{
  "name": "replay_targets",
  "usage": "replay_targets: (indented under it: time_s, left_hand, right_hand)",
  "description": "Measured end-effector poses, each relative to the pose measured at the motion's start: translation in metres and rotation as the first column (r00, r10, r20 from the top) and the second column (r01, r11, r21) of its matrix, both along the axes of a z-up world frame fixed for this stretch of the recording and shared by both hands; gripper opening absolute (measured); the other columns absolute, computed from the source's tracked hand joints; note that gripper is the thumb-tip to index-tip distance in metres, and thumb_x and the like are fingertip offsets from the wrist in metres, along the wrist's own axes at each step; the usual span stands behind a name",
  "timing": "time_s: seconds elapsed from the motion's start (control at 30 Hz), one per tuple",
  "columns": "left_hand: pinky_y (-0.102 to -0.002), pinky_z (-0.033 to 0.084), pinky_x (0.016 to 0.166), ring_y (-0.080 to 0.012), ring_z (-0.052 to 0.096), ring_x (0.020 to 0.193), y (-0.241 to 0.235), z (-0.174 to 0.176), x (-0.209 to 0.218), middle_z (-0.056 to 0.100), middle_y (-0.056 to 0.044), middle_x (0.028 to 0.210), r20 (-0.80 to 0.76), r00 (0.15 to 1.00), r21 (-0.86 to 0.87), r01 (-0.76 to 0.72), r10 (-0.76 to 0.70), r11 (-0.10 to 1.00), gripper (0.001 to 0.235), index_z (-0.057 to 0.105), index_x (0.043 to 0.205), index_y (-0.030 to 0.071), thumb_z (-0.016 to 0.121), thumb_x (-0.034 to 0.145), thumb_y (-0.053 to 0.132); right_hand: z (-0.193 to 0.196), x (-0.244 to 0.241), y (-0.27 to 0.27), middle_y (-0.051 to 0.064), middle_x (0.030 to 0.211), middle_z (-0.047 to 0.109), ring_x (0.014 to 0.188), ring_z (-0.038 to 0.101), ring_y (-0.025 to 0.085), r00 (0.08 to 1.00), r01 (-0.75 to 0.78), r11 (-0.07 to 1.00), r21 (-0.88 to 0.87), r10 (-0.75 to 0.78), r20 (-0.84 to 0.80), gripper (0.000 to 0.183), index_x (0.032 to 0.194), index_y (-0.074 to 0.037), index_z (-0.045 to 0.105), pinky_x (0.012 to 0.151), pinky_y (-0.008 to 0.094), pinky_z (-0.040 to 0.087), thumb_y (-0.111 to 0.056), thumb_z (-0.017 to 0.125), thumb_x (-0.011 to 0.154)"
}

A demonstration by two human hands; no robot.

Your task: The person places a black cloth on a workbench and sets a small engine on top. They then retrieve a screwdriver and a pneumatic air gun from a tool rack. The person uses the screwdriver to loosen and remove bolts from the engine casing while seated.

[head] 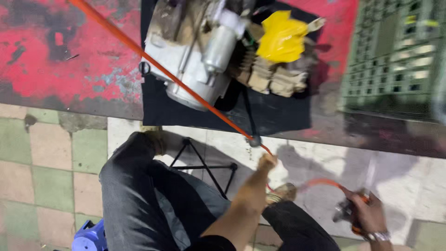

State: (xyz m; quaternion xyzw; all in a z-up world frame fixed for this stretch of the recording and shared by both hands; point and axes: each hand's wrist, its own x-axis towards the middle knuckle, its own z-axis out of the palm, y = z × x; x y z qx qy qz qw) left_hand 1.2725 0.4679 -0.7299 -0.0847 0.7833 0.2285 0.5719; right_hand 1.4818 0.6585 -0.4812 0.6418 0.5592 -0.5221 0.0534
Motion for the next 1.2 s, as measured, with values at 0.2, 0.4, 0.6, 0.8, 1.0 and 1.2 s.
replay_targets:
  time_s: [0.2,0.4,0.6,0.8,1.0,1.2]
  left_hand:
    - [-0.046,0.054,0.081,-0.0325,0.067,0.096,-0.041,0.006,0.043,0.07,-0.023,0.107,0.1,0.986,-0.015,0.138,-0.136,0.99,0.04,0.071,0.114,0.002,0.055,0.092,0.031]
    - [-0.04,0.035,0.035,-0.0204,0.047,0.039,-0.137,0.088,0.004,0.049,-0.006,0.052,0.265,0.957,0.251,-0.187,0.119,0.95,0.04,0.059,0.076,0.01,0.046,0.103,0.036]
    - [-0.034,0.042,0.039,-0.013,0.051,0.044,-0.306,0.194,-0.122,0.054,0.002,0.056,0.126,0.878,0.314,-0.477,0.461,0.821,0.024,0.072,0.085,0.01,0.062,0.096,0.03]
    - [-0.033,0.035,0.051,-0.0097,0.044,0.058,-0.491,0.354,-0.421,0.048,0.003,0.061,-0.649,0.528,0.339,-0.443,0.547,0.83,0.045,0.056,0.074,0.005,0.057,0.103,0.038]
    - [-0.032,0.038,0.056,-0.0099,0.046,0.063,-0.555,0.327,-0.627,0.051,0.0,0.068,-0.805,0.214,0.458,-0.367,0.553,0.809,0.03,0.059,0.086,0.005,0.063,0.104,0.029]
    - [-0.043,0.055,0.075,-0.0287,0.071,0.079,-0.59,0.183,-0.706,0.074,-0.016,0.089,-0.949,-0.029,0.302,-0.358,0.313,0.883,0.027,0.073,0.11,0.0,0.068,0.098,0.024]
  right_hand:
    - [-0.025,0.02,-0.027,0.017,0.068,0.072,0.054,0.068,0.024,0.959,-0.211,0.977,0.022,0.202,0.197,0.031,0.088,0.006,0.067,0.05,0.037,0.053,-0.02,0.081,0.08]
    - [-0.003,-0.014,-0.057,0.02,0.07,0.066,0.063,0.064,0.029,0.93,-0.362,0.931,-0.057,0.364,0.043,0.042,0.086,0.006,0.063,0.062,0.044,0.051,-0.027,0.088,0.075]
    - [0.081,-0.132,-0.158,0.006,0.078,0.072,0.083,0.07,0.021,0.612,-0.79,0.606,-0.095,0.77,-0.18,0.043,0.092,-0.008,0.069,0.086,0.035,0.051,-0.028,0.094,0.063]
    - [0.238,-0.387,-0.324,0.008,0.079,0.064,0.076,0.067,0.028,0.196,-0.954,0.251,0.164,0.936,-0.291,0.061,0.095,-0.01,0.056,0.07,0.042,0.053,-0.045,0.092,0.06]
    - [0.241,-0.617,-0.427,0.024,0.096,0.068,0.088,0.068,0.044,-0.065,-0.95,-0.026,0.312,0.991,-0.117,0.083,0.122,0.0,0.049,0.075,0.05,0.055,-0.055,0.079,0.069]
    - [0.117,-0.703,-0.42,0.019,0.083,0.069,0.08,0.069,0.035,0.146,-0.857,0.21,0.47,0.975,-0.17,0.063,0.098,-0.003,0.057,0.074,0.046,0.054,-0.048,0.089,0.067]
